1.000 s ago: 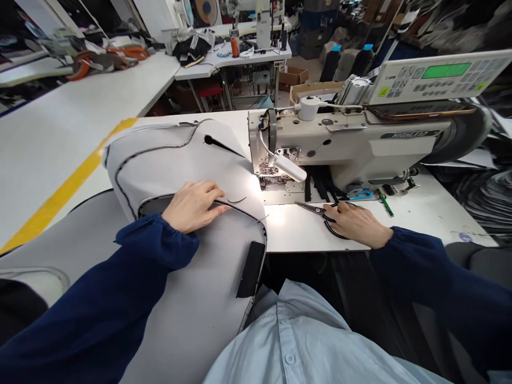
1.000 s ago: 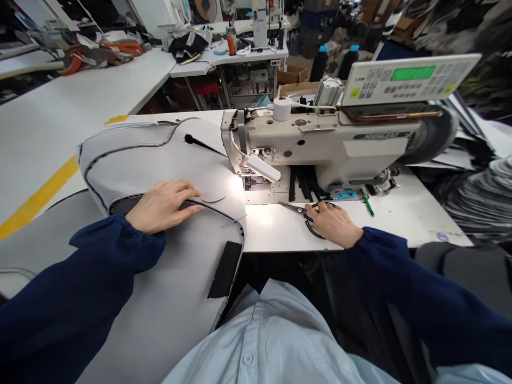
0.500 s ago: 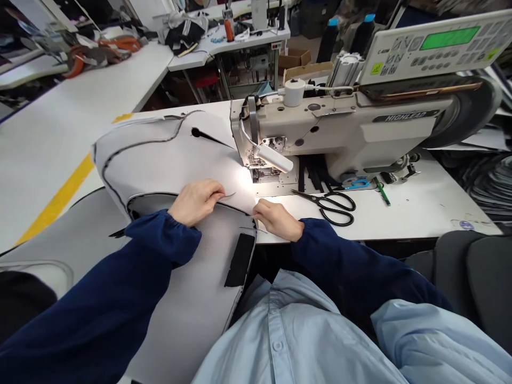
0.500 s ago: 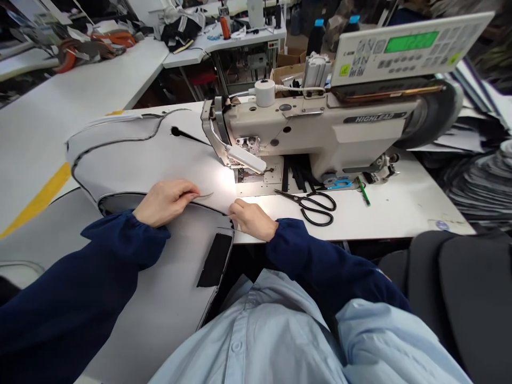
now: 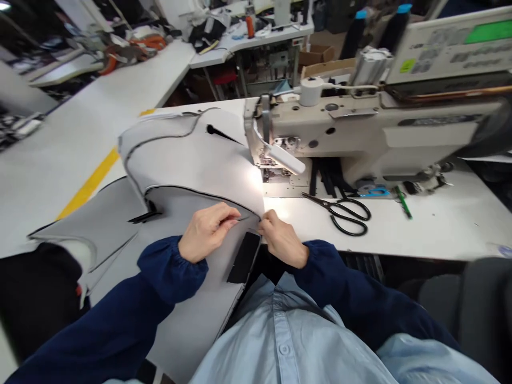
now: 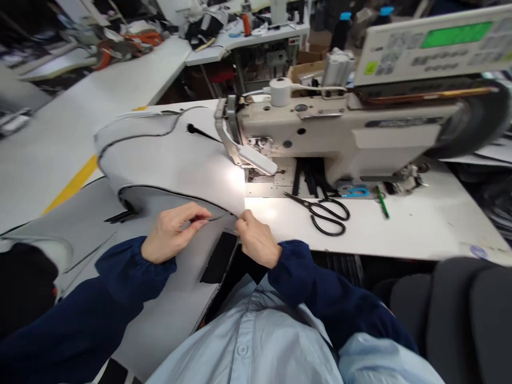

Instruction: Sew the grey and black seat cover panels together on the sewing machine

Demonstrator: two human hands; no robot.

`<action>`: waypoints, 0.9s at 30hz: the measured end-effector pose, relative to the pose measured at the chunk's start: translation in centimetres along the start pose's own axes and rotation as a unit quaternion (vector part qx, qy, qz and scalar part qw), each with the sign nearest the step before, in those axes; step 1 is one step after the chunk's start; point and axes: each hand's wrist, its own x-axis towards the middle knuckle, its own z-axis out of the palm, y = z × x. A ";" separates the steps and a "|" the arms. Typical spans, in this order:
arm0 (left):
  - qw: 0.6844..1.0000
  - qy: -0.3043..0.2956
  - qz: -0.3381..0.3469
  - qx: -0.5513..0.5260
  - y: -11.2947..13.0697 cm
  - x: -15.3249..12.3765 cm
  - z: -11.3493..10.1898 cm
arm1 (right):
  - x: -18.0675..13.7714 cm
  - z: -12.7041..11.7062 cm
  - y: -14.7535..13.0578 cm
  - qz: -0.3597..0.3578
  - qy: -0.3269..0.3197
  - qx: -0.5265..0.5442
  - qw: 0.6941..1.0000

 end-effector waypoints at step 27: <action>0.906 0.084 0.199 0.363 -6.4 1.3 3.4 | -11.8 5.7 19.2 0.463 0.239 0.398 0.755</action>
